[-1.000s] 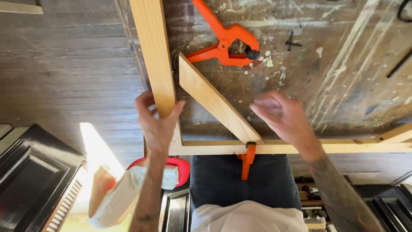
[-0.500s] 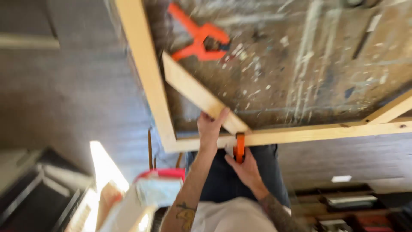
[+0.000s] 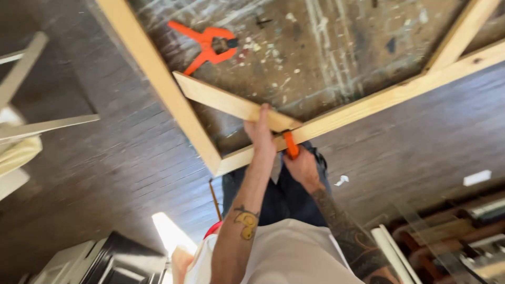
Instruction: Assembling a wooden frame by gluing, clamping, and drilling components together
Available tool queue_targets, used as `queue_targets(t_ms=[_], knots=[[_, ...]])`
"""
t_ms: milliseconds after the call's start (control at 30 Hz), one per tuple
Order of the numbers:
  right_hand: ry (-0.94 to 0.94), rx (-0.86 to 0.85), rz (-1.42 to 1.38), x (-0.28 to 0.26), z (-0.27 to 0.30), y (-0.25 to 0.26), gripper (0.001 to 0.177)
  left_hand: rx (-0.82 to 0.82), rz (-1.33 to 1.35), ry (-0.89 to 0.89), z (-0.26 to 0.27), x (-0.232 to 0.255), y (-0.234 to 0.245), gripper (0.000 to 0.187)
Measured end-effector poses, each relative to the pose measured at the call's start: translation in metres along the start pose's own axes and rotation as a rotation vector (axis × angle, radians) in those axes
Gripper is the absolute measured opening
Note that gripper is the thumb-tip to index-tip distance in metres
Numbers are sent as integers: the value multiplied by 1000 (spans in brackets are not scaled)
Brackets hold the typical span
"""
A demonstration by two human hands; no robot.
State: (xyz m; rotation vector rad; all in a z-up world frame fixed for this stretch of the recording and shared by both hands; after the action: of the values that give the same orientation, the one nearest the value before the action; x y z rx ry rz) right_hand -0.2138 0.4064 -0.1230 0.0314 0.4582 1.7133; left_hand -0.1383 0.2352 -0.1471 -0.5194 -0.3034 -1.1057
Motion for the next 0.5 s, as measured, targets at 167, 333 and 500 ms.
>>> queue_targets(t_ms=[167, 333, 500], knots=[[-105, -17, 36, 1, -12, 5, 49, -97, 42, -117, 9, 25, -35, 58], [-70, -40, 3, 3, -16, -2, 48, -136, -133, -63, 25, -5, -87, 63], [-48, -122, 35, 27, -1, -29, 58, -207, -239, -89, 27, -45, -148, 59]])
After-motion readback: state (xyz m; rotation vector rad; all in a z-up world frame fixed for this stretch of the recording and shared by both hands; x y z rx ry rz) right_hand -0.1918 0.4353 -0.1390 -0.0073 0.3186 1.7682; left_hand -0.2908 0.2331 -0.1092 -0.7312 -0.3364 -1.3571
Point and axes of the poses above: each hand's wrist, its own z-axis away from the middle knuckle, its own y-axis out of the back of the hand, x = y × z, the point moved 6 cm from there along -z, towards the middle knuckle, and after that the axes turned 14 degrees about -x, right-handed, at the moved point
